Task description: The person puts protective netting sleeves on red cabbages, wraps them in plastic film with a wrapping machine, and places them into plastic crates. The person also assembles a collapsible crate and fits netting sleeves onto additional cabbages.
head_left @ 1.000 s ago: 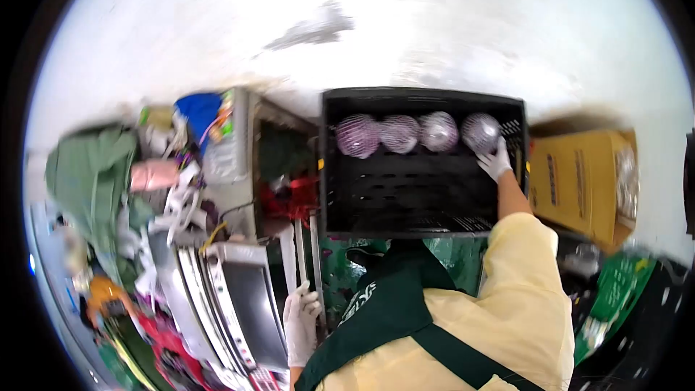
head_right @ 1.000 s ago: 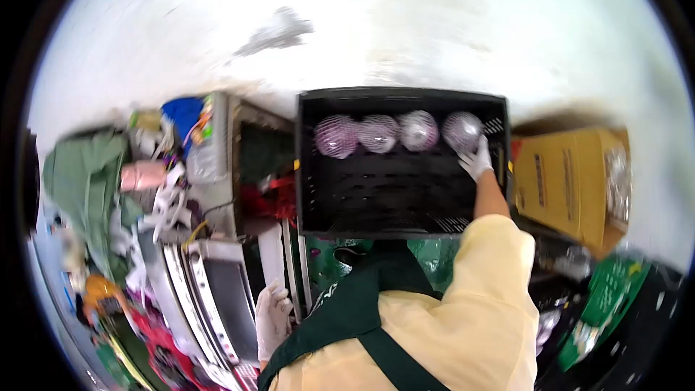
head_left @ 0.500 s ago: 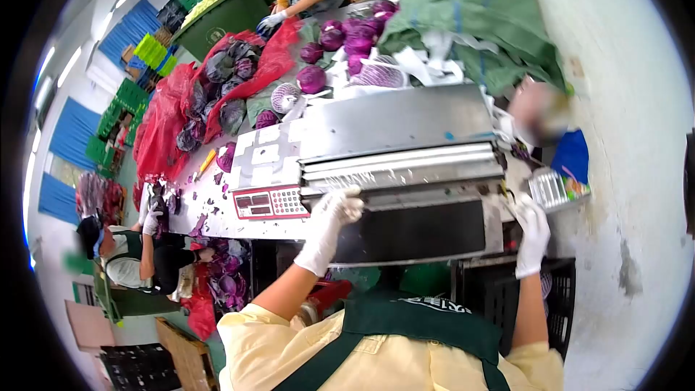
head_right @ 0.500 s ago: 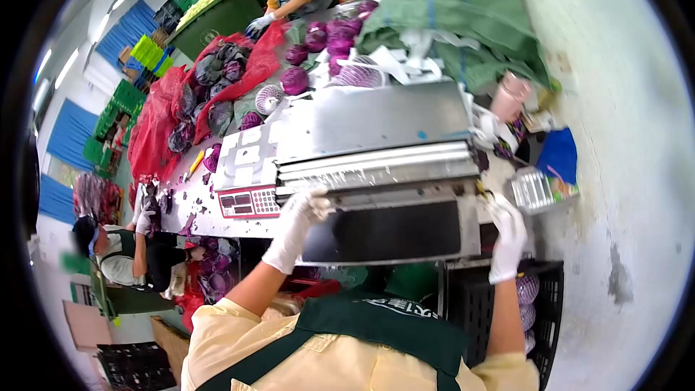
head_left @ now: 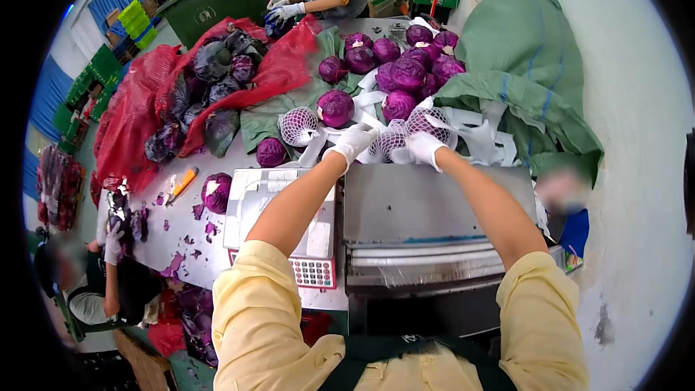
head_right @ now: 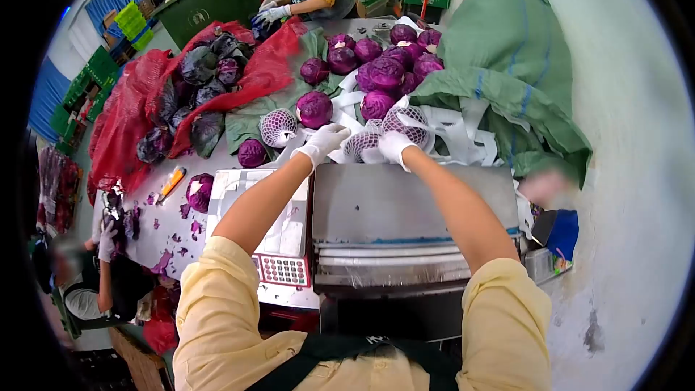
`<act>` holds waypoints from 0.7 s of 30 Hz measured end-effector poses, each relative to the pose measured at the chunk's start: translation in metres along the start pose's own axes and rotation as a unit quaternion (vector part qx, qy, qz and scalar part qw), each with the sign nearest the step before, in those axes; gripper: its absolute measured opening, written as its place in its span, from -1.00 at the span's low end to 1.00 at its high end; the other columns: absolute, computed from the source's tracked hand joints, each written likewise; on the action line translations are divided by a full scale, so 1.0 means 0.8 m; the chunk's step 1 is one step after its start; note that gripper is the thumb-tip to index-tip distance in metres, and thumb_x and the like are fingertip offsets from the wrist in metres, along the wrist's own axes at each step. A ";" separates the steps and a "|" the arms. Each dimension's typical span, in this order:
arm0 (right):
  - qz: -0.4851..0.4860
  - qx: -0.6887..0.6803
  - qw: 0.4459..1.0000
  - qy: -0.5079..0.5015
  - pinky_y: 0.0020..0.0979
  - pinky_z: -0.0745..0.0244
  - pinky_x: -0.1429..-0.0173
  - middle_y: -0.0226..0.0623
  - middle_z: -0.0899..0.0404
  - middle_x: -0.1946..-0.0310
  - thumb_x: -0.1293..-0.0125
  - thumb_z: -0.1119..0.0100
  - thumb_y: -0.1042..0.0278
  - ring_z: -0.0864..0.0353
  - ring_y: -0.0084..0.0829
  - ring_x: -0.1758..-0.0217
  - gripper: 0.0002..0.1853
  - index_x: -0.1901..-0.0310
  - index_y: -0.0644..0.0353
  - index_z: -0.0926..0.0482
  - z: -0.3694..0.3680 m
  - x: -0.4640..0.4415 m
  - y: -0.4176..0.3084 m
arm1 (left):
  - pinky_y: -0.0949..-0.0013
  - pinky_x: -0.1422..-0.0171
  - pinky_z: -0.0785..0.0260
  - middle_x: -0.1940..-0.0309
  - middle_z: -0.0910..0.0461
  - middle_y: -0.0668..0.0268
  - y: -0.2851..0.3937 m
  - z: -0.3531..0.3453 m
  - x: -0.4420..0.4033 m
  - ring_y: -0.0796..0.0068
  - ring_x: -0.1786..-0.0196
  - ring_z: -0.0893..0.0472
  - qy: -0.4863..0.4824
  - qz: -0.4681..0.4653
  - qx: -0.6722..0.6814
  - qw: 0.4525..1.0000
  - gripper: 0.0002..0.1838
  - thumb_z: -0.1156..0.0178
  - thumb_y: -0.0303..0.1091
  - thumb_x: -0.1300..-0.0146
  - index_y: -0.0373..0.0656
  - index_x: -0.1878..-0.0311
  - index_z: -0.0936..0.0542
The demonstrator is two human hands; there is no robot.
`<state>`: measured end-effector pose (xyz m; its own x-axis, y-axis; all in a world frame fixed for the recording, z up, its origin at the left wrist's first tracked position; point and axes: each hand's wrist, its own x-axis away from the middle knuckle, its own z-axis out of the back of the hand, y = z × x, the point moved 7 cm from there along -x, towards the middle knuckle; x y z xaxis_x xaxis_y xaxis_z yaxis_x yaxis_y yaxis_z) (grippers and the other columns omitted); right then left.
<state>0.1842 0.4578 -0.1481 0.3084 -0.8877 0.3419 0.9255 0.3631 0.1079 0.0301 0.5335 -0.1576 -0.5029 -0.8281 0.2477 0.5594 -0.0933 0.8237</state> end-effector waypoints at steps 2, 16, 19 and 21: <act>0.121 0.065 0.983 -0.118 -0.18 -0.60 0.06 0.02 -0.67 0.27 -0.20 -0.10 0.38 -0.69 -0.07 0.19 -0.80 0.26 0.22 -0.69 -0.010 -0.005 -0.017 | 0.27 -0.02 -0.48 0.02 -0.61 0.10 0.015 -0.001 -0.004 0.25 0.08 -0.63 -0.098 0.075 -0.021 0.992 -0.33 -0.08 0.15 -0.33 -0.27 -0.24 -0.44; -0.226 -0.475 0.850 0.039 -0.22 -0.47 -0.11 0.07 -0.67 0.28 -0.08 -0.01 0.29 -0.66 0.00 0.07 -0.57 0.11 0.46 -0.62 0.055 0.039 0.017 | -0.29 -0.36 -0.16 -0.47 -0.13 0.04 0.076 0.016 0.012 0.02 -0.47 -0.19 -0.041 0.183 0.289 0.939 0.00 0.06 0.49 -0.20 -0.04 -0.51 -0.06; -0.091 -0.574 0.767 0.273 -0.39 -0.37 -0.23 0.07 -0.44 -0.16 -0.12 -0.05 0.41 -0.44 -0.22 -0.20 -0.47 -0.18 0.37 -0.41 0.143 0.102 0.016 | -0.24 -0.38 -0.16 -0.44 -0.14 0.06 0.149 0.089 0.042 -0.01 -0.45 -0.22 -0.007 -0.024 0.168 0.986 0.01 0.14 0.58 -0.16 0.03 -0.49 -0.12; 0.006 -0.509 0.769 0.386 -0.38 -0.34 -0.28 -0.12 -0.48 -0.15 -0.15 -0.12 0.48 -0.48 -0.30 -0.10 -0.31 -0.38 0.24 -0.25 0.179 0.138 0.028 | -0.25 -0.40 -0.10 -0.45 -0.11 0.01 0.214 0.130 0.104 -0.03 -0.47 -0.17 0.038 -0.082 0.248 0.964 -0.04 0.25 0.56 -0.22 0.07 -0.51 -0.08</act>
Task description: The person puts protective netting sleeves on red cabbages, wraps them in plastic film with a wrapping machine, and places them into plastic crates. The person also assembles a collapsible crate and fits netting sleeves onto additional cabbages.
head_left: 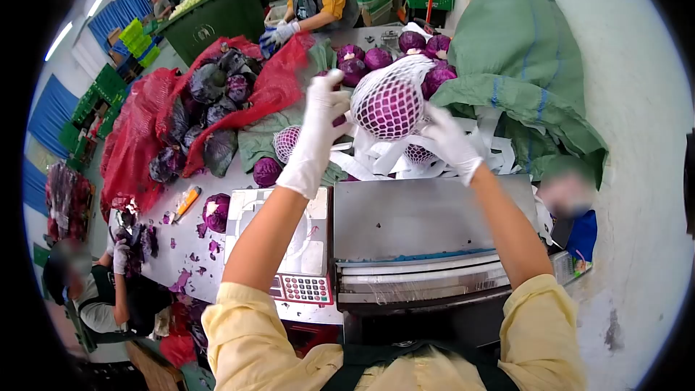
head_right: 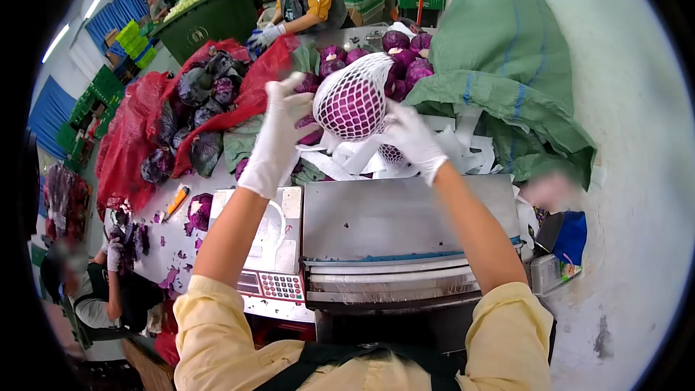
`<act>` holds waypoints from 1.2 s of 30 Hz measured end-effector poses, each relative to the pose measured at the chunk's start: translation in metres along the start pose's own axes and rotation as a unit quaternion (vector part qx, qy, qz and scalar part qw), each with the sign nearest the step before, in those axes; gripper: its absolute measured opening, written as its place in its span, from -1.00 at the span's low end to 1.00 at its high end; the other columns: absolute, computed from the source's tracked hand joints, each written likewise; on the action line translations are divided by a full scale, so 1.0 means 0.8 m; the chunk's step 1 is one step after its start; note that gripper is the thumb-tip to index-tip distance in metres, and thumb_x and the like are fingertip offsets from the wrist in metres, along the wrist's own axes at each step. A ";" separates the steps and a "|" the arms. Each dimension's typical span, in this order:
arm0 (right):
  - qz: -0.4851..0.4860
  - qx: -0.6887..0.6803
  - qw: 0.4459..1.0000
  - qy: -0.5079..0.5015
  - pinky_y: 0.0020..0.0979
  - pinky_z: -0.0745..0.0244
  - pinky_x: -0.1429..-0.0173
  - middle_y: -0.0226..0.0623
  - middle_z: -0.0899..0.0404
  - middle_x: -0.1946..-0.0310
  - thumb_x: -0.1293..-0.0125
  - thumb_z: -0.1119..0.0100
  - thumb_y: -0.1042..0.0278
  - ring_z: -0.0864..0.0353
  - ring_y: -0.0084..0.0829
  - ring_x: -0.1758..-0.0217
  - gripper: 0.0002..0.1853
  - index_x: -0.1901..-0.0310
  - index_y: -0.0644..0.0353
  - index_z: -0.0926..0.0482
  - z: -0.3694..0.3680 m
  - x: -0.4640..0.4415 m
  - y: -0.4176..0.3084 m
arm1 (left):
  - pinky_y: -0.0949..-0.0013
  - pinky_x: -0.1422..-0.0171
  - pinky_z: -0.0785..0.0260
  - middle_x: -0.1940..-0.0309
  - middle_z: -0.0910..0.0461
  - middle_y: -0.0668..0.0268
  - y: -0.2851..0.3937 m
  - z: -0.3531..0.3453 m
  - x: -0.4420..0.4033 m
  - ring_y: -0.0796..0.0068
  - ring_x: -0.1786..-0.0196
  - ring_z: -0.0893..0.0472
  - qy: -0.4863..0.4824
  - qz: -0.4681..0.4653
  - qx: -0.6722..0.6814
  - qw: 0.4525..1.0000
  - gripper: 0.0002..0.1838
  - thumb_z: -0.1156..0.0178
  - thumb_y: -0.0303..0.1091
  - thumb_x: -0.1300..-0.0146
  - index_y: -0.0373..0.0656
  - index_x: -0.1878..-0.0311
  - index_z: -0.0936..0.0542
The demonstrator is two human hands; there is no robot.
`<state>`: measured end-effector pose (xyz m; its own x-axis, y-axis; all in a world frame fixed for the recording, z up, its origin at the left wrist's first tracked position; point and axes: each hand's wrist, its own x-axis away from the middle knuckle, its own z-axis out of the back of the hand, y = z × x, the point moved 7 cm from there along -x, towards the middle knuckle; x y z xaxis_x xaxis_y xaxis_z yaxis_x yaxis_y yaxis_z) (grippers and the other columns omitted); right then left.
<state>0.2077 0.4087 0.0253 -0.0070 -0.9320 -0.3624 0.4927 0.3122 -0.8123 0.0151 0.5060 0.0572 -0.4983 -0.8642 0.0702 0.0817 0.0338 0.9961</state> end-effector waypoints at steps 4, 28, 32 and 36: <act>-0.092 -0.467 0.877 0.065 -0.34 -0.28 -0.35 -0.35 -0.36 -0.29 -0.47 0.14 -0.08 -0.37 -0.36 -0.27 -0.41 -0.43 -0.01 -0.21 0.012 0.018 -0.037 | 0.04 -0.41 -0.16 -0.42 -0.20 0.06 0.039 -0.063 0.055 0.19 -0.42 -0.26 0.020 -0.016 0.213 0.977 -0.11 0.32 0.45 -0.34 -0.06 -0.49 -0.15; -0.047 0.147 0.987 0.035 -0.29 -0.39 -0.23 -0.13 -0.54 -0.06 -0.36 -0.13 0.10 -0.50 -0.20 -0.13 -0.57 -0.13 0.21 -0.52 0.125 0.265 -0.014 | 0.35 -0.21 -0.39 -0.06 -0.58 0.21 -0.068 -0.192 0.239 0.43 -0.06 -0.57 0.023 -0.134 -0.159 0.978 -0.55 -0.15 -0.07 -0.35 -0.11 -0.20 -0.54; 0.100 0.454 0.871 -0.159 -0.26 -0.48 -0.02 -0.31 -0.53 0.06 -0.14 -0.32 0.14 -0.58 -0.29 0.03 -0.40 -0.26 -0.14 -0.43 0.169 0.324 -0.084 | 0.28 0.06 -0.53 0.07 -0.57 0.24 -0.050 -0.119 0.314 0.25 0.14 -0.65 -0.081 -0.351 -0.548 0.755 -0.61 -0.26 -0.29 -0.18 0.10 -0.11 -0.59; 0.174 0.593 0.732 -0.288 -0.28 -0.48 0.21 -0.42 -0.48 0.20 -0.08 -0.27 0.13 -0.57 -0.40 0.20 -0.30 -0.32 -0.43 -0.31 0.169 0.369 -0.048 | 0.27 0.31 -0.55 0.06 -0.55 0.29 -0.088 -0.115 0.331 0.33 0.25 -0.65 -0.201 -0.283 -0.714 0.608 -0.53 -0.22 -0.38 -0.10 0.20 -0.14 -0.56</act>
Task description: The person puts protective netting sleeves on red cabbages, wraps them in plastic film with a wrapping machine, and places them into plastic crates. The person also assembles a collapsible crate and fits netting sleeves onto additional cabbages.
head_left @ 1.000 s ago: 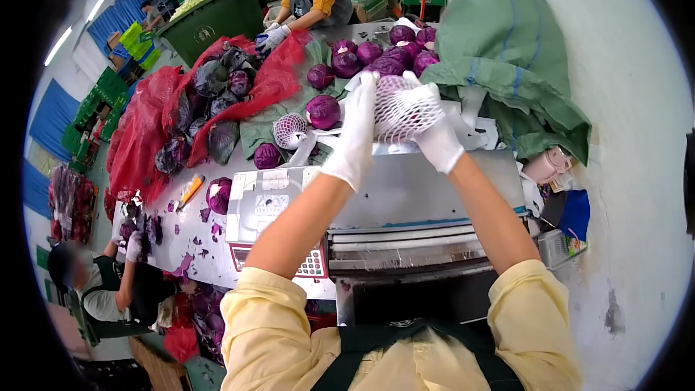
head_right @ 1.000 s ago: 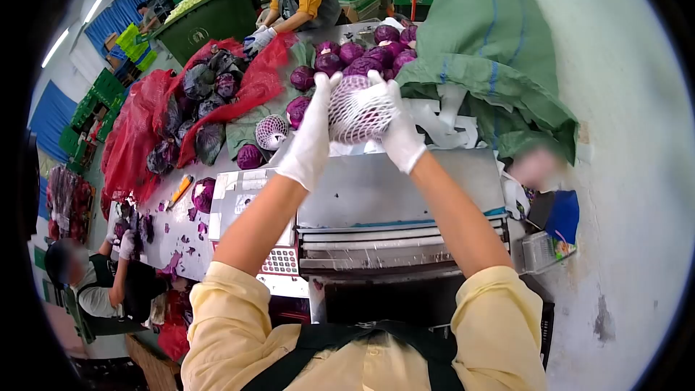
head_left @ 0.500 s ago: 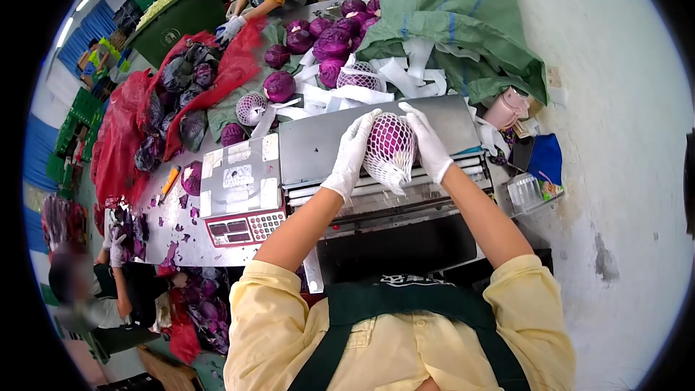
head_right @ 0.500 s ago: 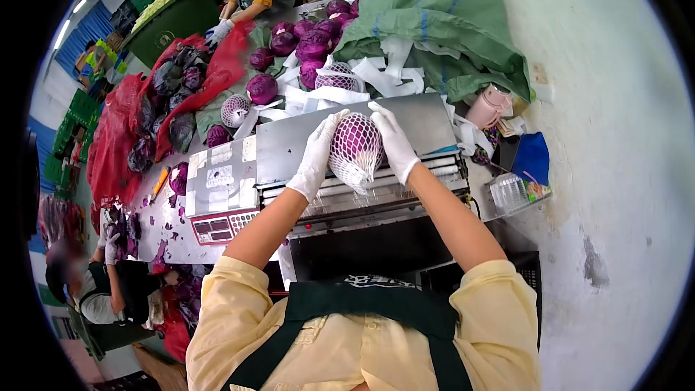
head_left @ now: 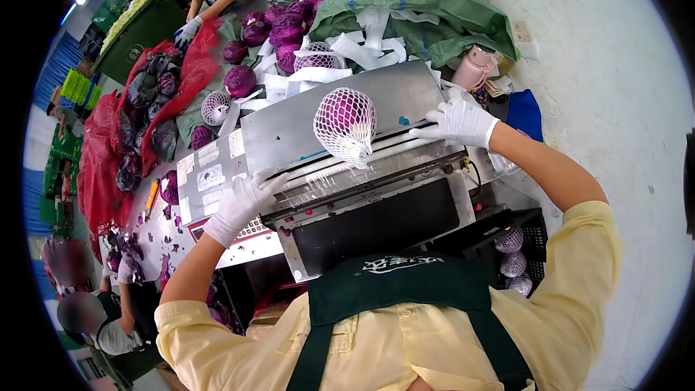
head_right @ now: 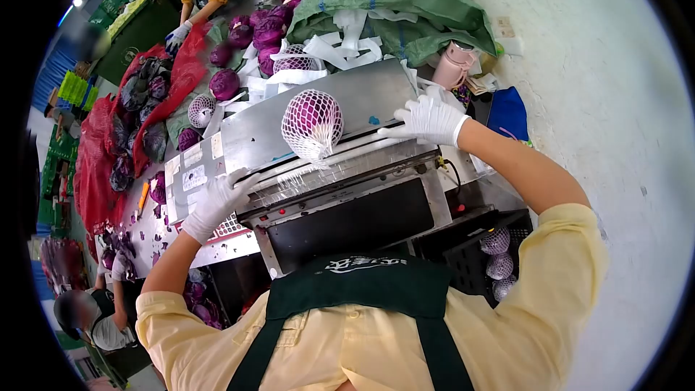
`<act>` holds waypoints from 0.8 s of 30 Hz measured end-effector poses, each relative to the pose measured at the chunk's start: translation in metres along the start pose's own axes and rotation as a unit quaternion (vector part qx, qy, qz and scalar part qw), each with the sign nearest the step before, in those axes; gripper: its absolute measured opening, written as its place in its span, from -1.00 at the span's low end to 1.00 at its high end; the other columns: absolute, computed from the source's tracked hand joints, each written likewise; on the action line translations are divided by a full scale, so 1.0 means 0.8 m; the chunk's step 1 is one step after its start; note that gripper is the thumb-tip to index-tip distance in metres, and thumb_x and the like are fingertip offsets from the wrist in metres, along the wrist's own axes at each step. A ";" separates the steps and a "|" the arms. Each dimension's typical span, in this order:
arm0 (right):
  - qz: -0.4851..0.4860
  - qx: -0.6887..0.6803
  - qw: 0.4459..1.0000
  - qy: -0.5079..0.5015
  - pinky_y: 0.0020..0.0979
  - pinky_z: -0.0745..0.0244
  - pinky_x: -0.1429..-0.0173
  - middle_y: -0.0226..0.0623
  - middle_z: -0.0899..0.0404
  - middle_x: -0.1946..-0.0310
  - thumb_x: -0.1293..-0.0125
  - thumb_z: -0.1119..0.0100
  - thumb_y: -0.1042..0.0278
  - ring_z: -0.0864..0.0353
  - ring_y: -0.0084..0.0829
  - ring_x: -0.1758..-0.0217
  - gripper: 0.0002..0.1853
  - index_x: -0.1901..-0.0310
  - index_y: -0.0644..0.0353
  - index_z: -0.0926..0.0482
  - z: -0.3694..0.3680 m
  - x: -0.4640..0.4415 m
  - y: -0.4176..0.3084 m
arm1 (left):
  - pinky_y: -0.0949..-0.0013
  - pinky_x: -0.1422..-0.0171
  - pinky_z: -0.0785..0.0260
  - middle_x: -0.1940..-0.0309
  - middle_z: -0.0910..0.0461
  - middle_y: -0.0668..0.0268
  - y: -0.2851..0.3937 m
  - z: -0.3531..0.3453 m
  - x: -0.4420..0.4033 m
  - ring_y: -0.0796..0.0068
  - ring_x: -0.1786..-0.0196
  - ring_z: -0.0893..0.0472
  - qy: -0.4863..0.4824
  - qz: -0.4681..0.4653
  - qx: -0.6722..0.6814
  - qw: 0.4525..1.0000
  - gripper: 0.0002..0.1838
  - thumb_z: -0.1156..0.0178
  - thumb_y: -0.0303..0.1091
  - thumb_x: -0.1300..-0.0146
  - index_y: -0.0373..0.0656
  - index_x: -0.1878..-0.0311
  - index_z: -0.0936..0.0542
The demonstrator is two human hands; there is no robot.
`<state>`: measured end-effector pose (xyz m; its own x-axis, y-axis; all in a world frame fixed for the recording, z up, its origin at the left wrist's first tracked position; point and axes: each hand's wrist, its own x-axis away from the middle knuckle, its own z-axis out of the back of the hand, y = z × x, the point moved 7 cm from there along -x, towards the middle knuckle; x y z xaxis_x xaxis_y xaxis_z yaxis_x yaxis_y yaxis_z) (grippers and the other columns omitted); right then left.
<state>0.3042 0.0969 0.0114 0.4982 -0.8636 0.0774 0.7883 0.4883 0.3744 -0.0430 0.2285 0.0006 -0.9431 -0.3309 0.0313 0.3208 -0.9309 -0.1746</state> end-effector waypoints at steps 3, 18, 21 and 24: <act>0.081 0.003 0.996 0.043 -0.34 -0.47 0.38 -0.40 -0.47 0.23 -0.16 -0.11 0.29 -0.55 -0.38 0.33 -0.47 -0.21 -0.34 -0.41 -0.033 -0.012 -0.017 | 0.24 0.41 -0.53 0.00 -0.53 0.28 0.038 0.020 -0.031 0.34 0.30 -0.63 0.071 -0.101 0.035 0.992 -0.51 -0.13 -0.42 -0.11 0.20 -0.15 -0.54; -0.160 -0.437 0.782 0.415 -0.44 -0.56 -0.03 -0.24 -0.60 0.15 -0.39 0.04 0.57 -0.67 -0.43 0.12 -0.77 -0.04 0.26 -0.48 0.074 -0.069 0.102 | 0.12 -0.54 0.01 -0.43 -0.20 0.01 -0.037 0.107 -0.098 0.14 -0.49 -0.17 0.265 0.038 0.488 0.831 0.18 -0.58 -0.03 0.23 -0.28 -0.45 -0.16; -0.080 -0.378 0.897 0.214 -0.38 -0.39 -0.29 -0.05 -0.50 -0.12 -0.30 -0.02 0.60 -0.53 -0.24 -0.16 -0.53 -0.27 0.17 -0.38 0.002 -0.151 0.054 | 0.15 -0.55 0.01 -0.41 -0.18 -0.09 -0.004 0.039 -0.174 -0.02 -0.47 -0.18 0.136 -0.039 0.329 0.934 0.26 -0.57 0.09 0.30 -0.12 -0.49 -0.13; -0.074 -0.539 0.818 0.185 -0.32 -0.41 -0.32 0.03 -0.38 -0.23 -0.19 -0.28 0.41 -0.52 -0.08 -0.20 -0.23 -0.42 0.11 -0.13 -0.010 -0.166 0.027 | 0.22 -0.45 -0.19 -0.32 -0.33 0.01 -0.009 0.008 -0.191 0.13 -0.38 -0.36 0.084 0.066 0.572 0.813 0.08 -0.51 -0.03 0.09 -0.07 -0.48 -0.15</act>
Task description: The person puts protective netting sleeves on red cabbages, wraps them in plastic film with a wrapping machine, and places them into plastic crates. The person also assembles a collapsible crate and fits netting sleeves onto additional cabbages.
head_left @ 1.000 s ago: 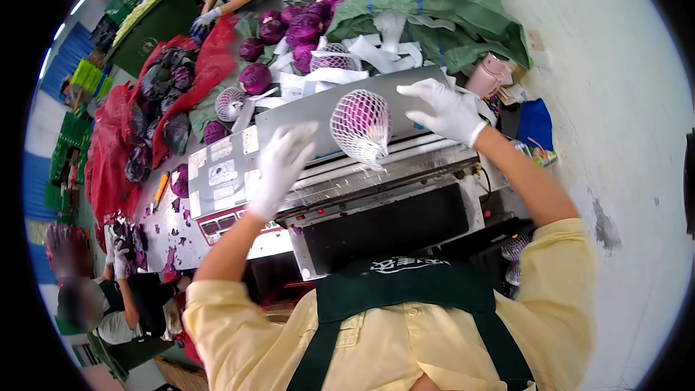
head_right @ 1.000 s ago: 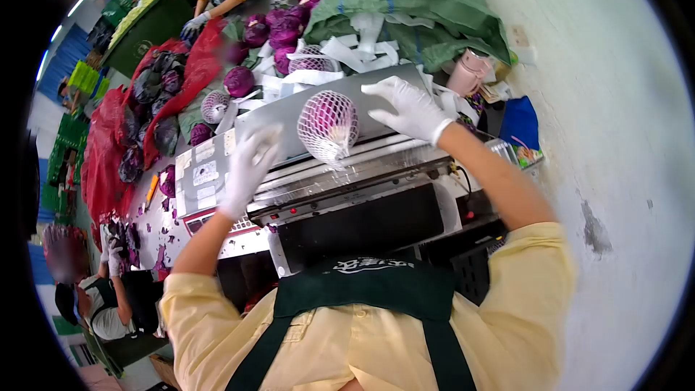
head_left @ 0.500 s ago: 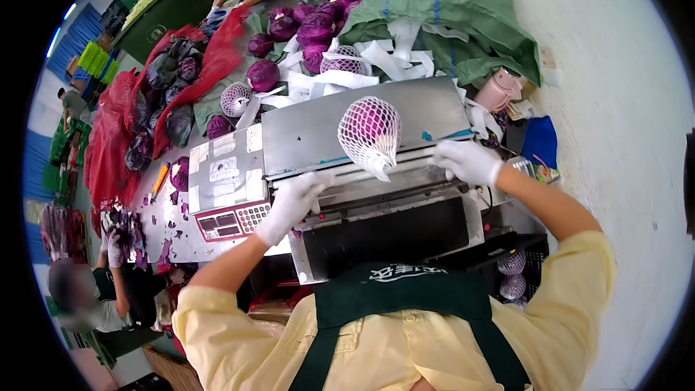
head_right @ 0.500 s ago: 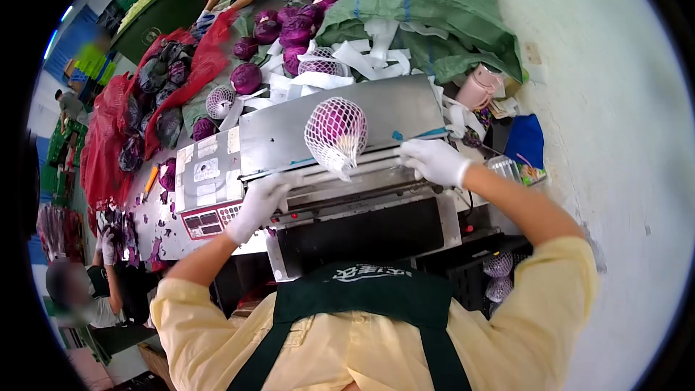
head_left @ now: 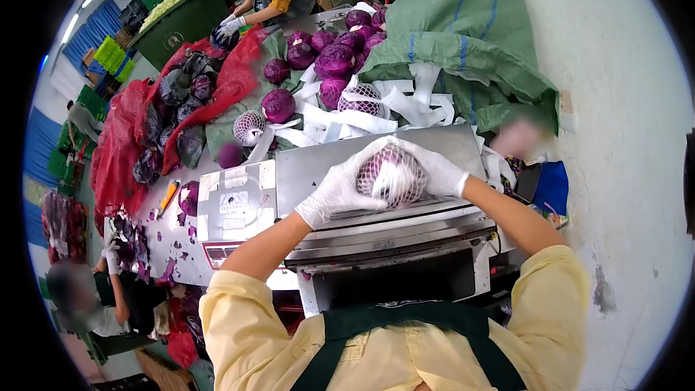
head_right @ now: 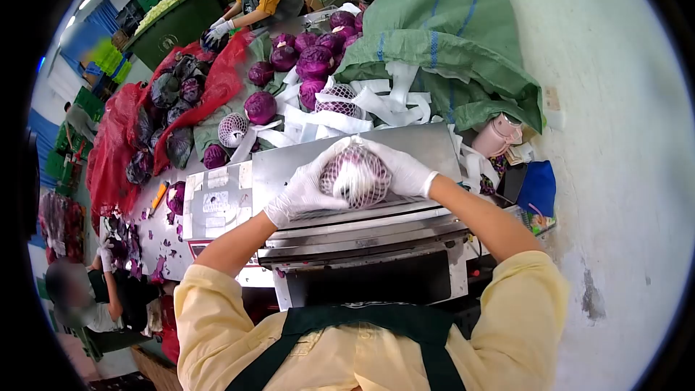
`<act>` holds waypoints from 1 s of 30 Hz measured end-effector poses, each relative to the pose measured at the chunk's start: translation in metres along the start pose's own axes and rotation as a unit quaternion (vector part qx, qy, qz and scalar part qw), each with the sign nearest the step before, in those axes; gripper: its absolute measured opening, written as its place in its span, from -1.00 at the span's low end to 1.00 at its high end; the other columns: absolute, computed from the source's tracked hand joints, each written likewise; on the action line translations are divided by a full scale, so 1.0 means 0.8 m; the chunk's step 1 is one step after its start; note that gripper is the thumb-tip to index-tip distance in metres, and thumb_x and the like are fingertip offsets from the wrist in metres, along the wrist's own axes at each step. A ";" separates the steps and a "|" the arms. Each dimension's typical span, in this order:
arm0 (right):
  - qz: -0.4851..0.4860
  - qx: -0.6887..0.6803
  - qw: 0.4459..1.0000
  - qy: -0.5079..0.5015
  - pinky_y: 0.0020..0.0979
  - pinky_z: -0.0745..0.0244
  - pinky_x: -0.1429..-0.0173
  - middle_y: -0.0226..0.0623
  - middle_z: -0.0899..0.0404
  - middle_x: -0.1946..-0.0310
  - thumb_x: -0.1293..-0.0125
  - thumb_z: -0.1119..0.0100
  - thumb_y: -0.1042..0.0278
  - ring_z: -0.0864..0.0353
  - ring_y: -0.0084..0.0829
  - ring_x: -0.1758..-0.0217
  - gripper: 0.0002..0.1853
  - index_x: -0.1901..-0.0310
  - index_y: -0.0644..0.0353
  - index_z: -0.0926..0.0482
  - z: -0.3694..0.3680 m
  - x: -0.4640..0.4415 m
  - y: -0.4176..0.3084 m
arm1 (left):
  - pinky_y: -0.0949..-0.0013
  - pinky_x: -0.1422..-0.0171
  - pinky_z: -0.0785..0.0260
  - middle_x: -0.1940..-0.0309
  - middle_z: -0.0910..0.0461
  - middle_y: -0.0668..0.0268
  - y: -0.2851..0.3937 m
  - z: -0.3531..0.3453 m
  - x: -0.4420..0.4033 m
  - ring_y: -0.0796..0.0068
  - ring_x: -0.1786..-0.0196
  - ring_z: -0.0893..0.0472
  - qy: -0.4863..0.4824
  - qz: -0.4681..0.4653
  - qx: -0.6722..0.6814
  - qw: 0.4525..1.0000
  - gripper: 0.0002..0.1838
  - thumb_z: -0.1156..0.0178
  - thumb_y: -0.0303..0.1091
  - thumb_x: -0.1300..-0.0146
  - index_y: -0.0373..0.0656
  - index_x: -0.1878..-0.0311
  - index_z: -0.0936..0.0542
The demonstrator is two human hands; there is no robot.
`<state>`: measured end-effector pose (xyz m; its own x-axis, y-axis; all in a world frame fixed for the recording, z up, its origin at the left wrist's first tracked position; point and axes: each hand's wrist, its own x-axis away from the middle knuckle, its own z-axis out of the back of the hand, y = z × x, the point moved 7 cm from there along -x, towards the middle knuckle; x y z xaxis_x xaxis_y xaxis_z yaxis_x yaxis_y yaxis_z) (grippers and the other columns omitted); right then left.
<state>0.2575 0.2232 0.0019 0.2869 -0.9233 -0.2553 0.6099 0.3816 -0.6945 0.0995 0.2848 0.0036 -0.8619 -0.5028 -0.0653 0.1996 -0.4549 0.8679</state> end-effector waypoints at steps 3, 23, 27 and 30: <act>-0.162 -0.216 0.957 -0.103 -0.36 -0.28 -0.42 -0.05 -0.42 -0.23 -0.19 -0.36 0.32 -0.41 -0.32 -0.32 -0.18 -0.41 0.20 -0.12 -0.013 0.043 -0.021 | 0.33 -0.37 -0.30 -0.24 -0.43 0.17 -0.005 -0.030 0.024 0.30 -0.26 -0.46 -0.041 0.120 0.308 0.943 -0.30 -0.21 -0.03 -0.32 -0.17 -0.41 -0.24; -0.383 -0.207 0.895 0.092 -0.31 -0.51 -0.16 -0.17 -0.59 -0.01 -0.43 -0.07 0.22 -0.60 -0.32 -0.08 -0.66 -0.06 0.33 -0.50 -0.102 0.346 -0.127 | 0.53 0.20 -0.46 0.39 -0.63 0.33 0.014 -0.144 0.322 0.64 0.35 -0.58 0.202 0.244 0.248 0.916 -0.80 -0.08 -0.34 -0.44 -0.27 0.20 -0.60; -0.471 -0.375 0.774 0.199 -0.52 -0.49 0.33 -0.32 -0.60 0.49 -0.49 0.05 0.13 -0.58 -0.53 0.47 -0.61 0.33 0.29 -0.58 -0.118 0.371 -0.101 | 0.63 0.60 0.01 0.62 -0.32 0.54 0.005 -0.158 0.305 0.79 0.67 -0.14 0.276 0.313 0.392 0.820 -0.70 0.09 -0.16 -0.53 -0.06 0.33 -0.46; -0.531 -0.418 0.695 0.246 -0.58 -0.20 0.58 -0.46 -0.37 0.74 -0.49 0.07 0.08 -0.28 -0.64 0.73 -0.56 0.43 0.25 -0.56 -0.100 0.403 -0.098 | 0.59 0.62 0.10 0.70 -0.25 0.57 0.013 -0.173 0.327 0.75 0.70 -0.10 0.307 0.397 0.529 0.684 -0.70 0.08 -0.11 -0.52 -0.02 0.32 -0.47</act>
<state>0.2434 -0.1081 -0.0799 -0.4105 -0.6464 0.6432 -0.4160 -0.4950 -0.7629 -0.0593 0.0467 -0.0729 -0.2542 -0.6441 0.7215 -0.2367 0.7648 0.5993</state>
